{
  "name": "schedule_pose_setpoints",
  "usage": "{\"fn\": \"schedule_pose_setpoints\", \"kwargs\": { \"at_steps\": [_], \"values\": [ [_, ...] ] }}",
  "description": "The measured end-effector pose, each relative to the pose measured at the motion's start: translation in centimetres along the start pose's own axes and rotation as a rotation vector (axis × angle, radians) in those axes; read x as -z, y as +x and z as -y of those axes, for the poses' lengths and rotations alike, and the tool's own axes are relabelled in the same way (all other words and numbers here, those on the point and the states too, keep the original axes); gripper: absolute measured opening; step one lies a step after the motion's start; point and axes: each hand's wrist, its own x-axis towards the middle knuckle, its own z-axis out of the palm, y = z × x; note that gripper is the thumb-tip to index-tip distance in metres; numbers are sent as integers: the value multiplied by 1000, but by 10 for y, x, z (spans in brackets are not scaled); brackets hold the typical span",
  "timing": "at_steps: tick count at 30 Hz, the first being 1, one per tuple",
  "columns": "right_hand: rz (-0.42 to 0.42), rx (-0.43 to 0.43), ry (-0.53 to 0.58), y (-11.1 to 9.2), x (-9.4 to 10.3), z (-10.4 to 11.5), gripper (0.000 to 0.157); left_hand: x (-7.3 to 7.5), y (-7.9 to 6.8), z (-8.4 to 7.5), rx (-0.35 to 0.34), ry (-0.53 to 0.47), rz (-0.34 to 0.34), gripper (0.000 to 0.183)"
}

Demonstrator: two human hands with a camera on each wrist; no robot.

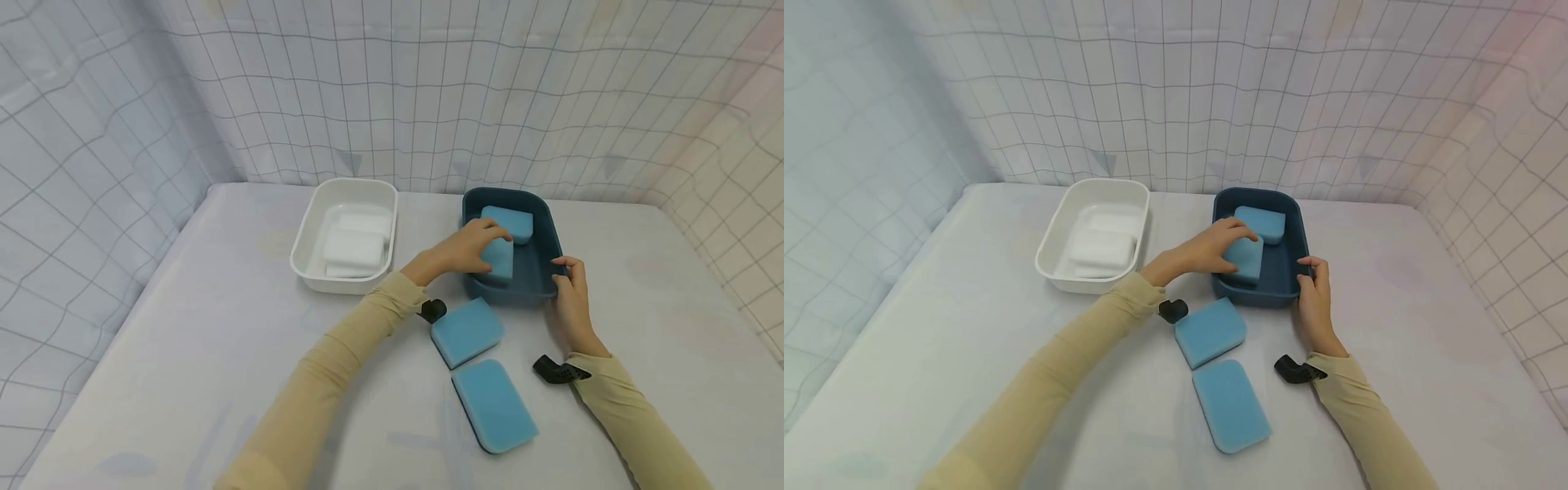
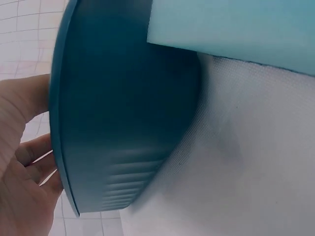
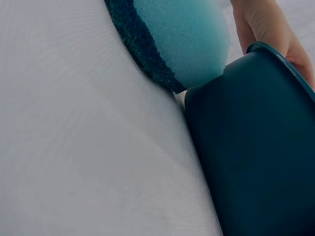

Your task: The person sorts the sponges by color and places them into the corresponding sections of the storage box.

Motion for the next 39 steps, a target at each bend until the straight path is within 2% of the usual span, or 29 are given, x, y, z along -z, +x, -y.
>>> {"fn": "schedule_pose_setpoints", "kwargs": {
  "at_steps": [6,10,15,20,31,39],
  "values": [
    [10,10,-9,-1,1,-1,29,6,-11,6,3,-55,-66,54],
    [19,22,-9,-1,1,-1,29,9,-19,8,-30,-92,-114,50],
    [23,31,-10,-1,2,-2,28,11,-30,5,-90,-106,-174,40],
    [22,45,-3,-1,2,-2,27,13,-41,-2,-108,-95,-218,36],
    [30,56,-5,-2,3,-1,27,18,-64,-12,-64,-121,-188,42],
    [12,24,-10,-2,2,0,28,17,-80,-17,-48,-131,-178,51]
  ]
}}
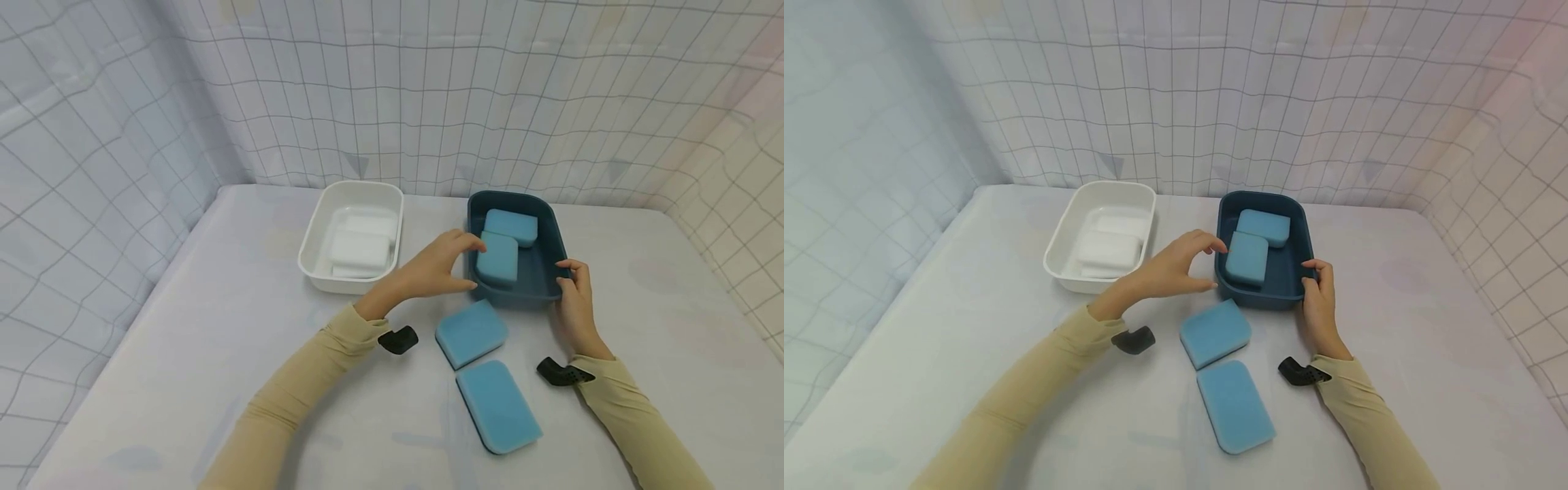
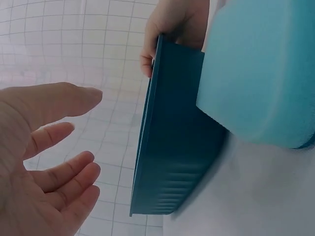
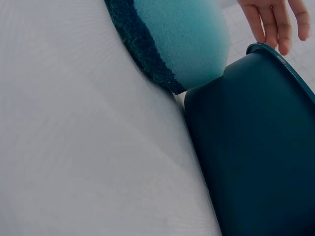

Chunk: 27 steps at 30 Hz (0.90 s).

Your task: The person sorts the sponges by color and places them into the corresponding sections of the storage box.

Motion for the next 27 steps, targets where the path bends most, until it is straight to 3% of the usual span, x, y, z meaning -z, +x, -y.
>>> {"fn": "schedule_pose_setpoints", "kwargs": {
  "at_steps": [9,17,27],
  "values": [
    [-14,-24,-12,-2,7,2,30,2,-19,-7,68,-32,62,53],
    [-17,-17,15,-1,1,4,30,-4,-41,-6,92,-193,201,55],
    [-19,-30,2,-2,-2,5,30,-9,-56,-8,90,-242,311,50]
  ]
}}
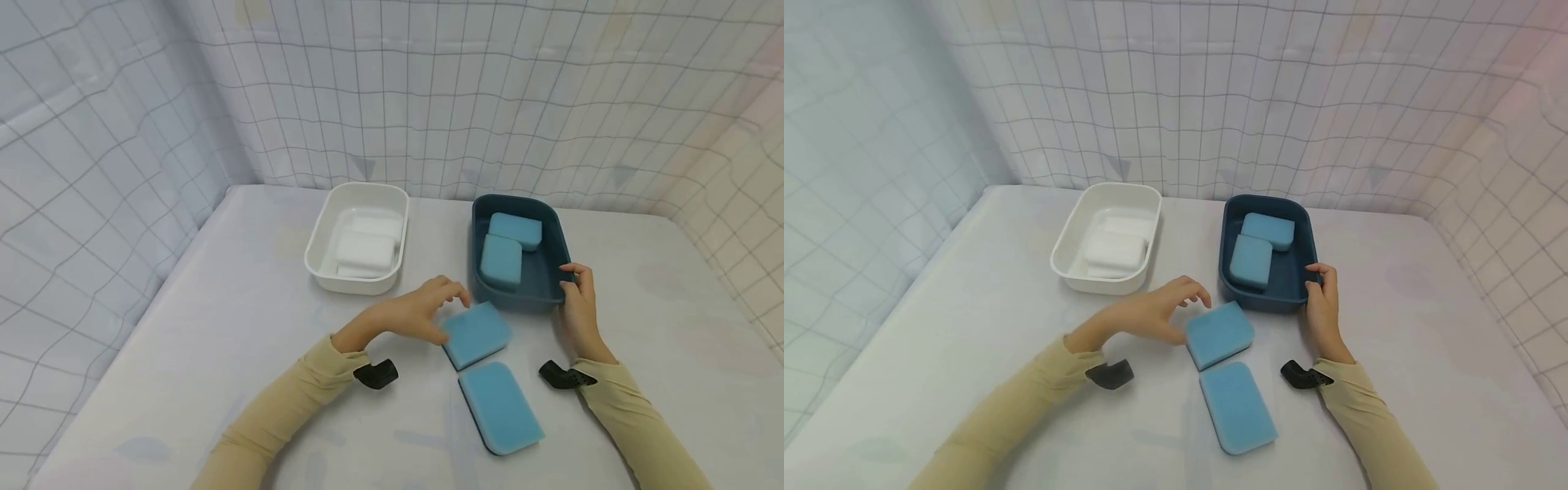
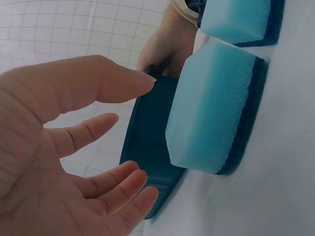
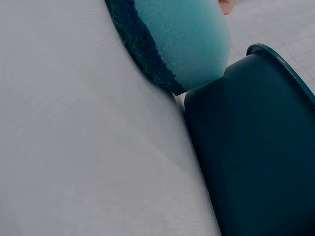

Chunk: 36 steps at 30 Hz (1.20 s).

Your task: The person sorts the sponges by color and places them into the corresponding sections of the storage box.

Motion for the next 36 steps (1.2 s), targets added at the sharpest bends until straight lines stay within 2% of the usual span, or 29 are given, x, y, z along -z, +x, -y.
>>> {"fn": "schedule_pose_setpoints", "kwargs": {
  "at_steps": [7,13,17,21,26,36],
  "values": [
    [2,-3,-15,1,-1,0,30,-7,-7,2,-17,-1,45,54],
    [3,-11,-17,1,-3,3,30,-13,-10,2,33,35,68,50],
    [-3,-38,-18,-3,3,2,29,-22,-6,2,52,94,54,46],
    [-6,-67,27,-1,-1,5,29,-26,-8,0,66,171,14,43],
    [-25,-81,95,-3,11,6,28,-31,2,-6,55,228,-1,42],
    [-15,-45,53,-1,-1,1,30,-43,0,-15,187,389,-45,51]
  ]
}}
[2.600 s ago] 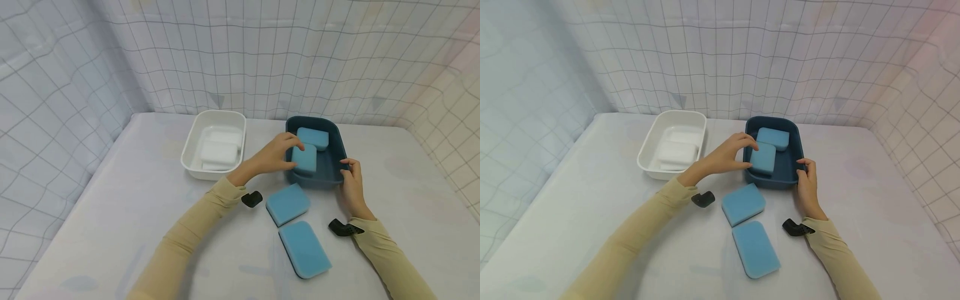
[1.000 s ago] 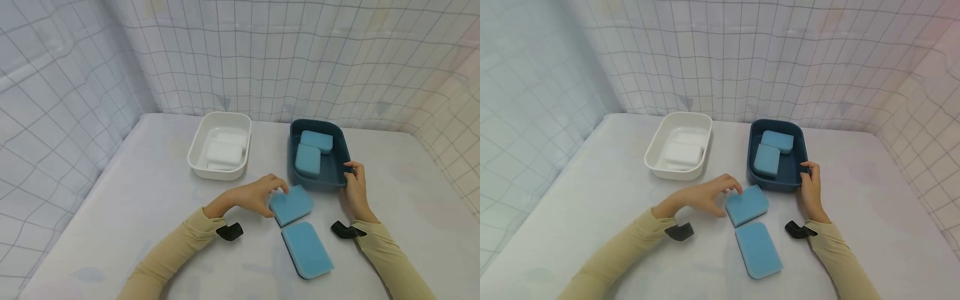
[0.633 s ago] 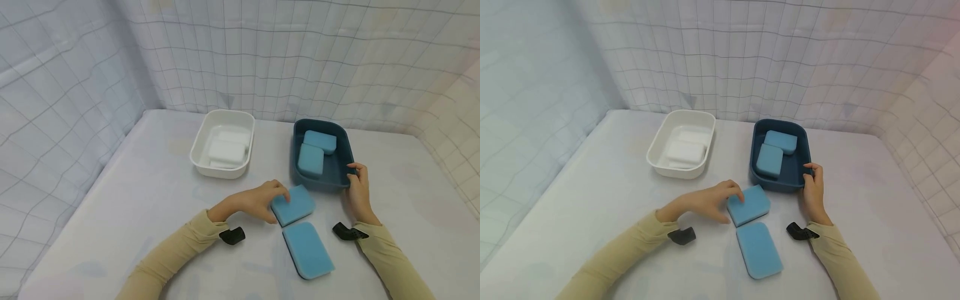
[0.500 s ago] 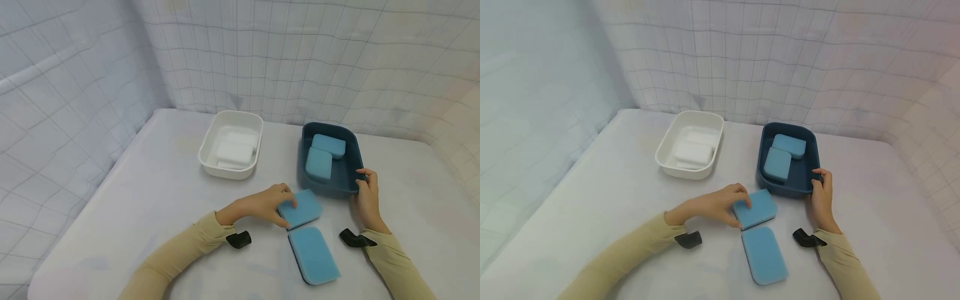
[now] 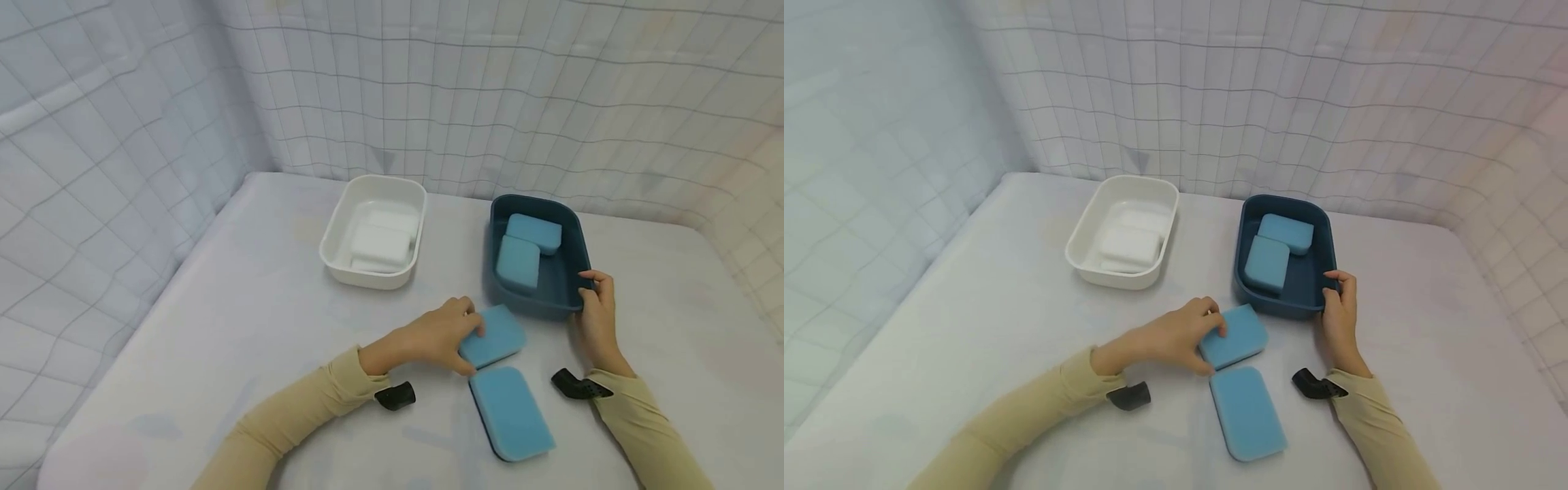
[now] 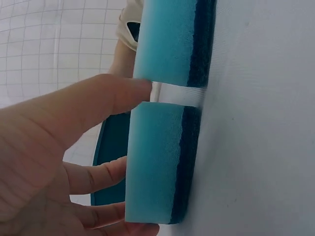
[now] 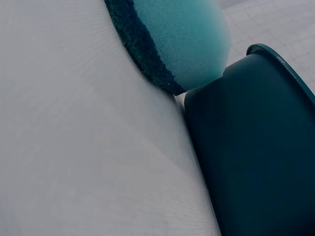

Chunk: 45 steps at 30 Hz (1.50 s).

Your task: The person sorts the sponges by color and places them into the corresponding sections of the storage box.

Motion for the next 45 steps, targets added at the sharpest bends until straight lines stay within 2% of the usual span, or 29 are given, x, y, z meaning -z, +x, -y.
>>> {"fn": "schedule_pose_setpoints", "kwargs": {
  "at_steps": [8,17,23,28,31,34,45],
  "values": [
    [35,58,-13,5,-7,6,29,1,-5,-4,7,84,-98,50],
    [42,45,8,6,-15,7,29,-7,-8,1,9,56,-160,41],
    [31,42,-42,4,-6,9,29,-11,-2,0,-14,33,-189,38],
    [-7,13,-19,0,1,6,29,-11,4,1,-29,33,-175,37],
    [1,-11,-17,-2,-1,3,29,-9,3,1,-13,38,-148,36],
    [-2,0,-31,-3,-2,0,29,-6,1,2,-11,20,-129,35],
    [18,-10,-82,-3,4,1,29,-3,-1,3,-18,-33,-98,33]
  ]
}}
